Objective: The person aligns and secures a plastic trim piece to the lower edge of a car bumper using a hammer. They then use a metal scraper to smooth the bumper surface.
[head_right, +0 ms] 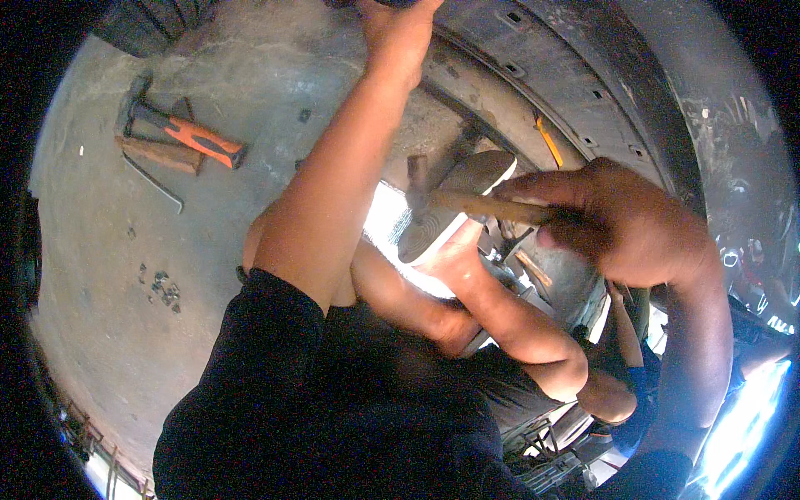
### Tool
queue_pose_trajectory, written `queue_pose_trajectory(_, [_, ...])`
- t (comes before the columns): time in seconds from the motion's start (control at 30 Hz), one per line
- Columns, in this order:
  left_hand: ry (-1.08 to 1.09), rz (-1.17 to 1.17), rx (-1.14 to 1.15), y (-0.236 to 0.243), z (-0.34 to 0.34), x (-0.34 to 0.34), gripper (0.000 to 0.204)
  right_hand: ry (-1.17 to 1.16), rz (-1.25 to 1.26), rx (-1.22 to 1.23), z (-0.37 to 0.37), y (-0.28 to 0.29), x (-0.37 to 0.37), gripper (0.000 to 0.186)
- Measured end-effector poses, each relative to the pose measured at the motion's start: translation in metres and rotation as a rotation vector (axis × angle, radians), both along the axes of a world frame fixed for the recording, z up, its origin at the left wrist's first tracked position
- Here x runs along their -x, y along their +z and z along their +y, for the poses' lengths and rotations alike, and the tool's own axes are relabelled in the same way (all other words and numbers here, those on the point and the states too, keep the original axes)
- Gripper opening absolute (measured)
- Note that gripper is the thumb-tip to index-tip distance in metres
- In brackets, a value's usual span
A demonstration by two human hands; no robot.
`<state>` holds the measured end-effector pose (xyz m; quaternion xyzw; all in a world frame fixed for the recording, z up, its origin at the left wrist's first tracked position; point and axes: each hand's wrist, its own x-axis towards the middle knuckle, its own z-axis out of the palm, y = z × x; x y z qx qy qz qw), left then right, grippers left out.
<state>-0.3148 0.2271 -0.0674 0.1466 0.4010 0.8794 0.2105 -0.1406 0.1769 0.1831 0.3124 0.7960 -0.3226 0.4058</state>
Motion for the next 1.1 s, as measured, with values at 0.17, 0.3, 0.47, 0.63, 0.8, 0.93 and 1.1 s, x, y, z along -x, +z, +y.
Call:
queue_pose_trajectory(0.17, [0.011, -0.016, 0.15, 0.009, 0.0, -0.01, 0.093, -0.26, 0.298, -0.629, 0.014, -0.005, -0.034, 0.041])
queue_pose_trajectory(0.3, [0.049, 0.12, 0.183, 0.003, 0.0, -0.009, 0.113, 0.052, 0.293, -0.216, 0.012, 0.0, -0.037, 0.044])
queue_pose_trajectory(0.47, [0.129, 0.265, 0.363, -0.001, 0.002, -0.021, 0.143, -0.238, 0.12, -0.459, 0.034, 0.01, -0.024, 0.043])
queue_pose_trajectory(0.63, [0.105, 0.197, 0.225, -0.002, 0.004, -0.027, 0.142, -0.107, 0.355, -0.188, 0.042, -0.005, -0.049, 0.044])
queue_pose_trajectory(0.8, [0.094, 0.176, 0.158, 0.001, 0.003, -0.028, 0.137, -0.37, 0.23, -0.244, 0.05, 0.007, -0.046, 0.045])
queue_pose_trajectory(0.93, [0.15, 0.257, 0.298, 0.001, -0.001, -0.025, 0.136, -0.276, 0.013, -0.166, 0.038, 0.015, -0.027, 0.049])
queue_pose_trajectory(1.1, [0.054, 0.168, 0.313, 0.004, 0.001, -0.03, 0.14, -0.285, 0.24, -0.337, 0.066, 0.019, -0.056, 0.047])
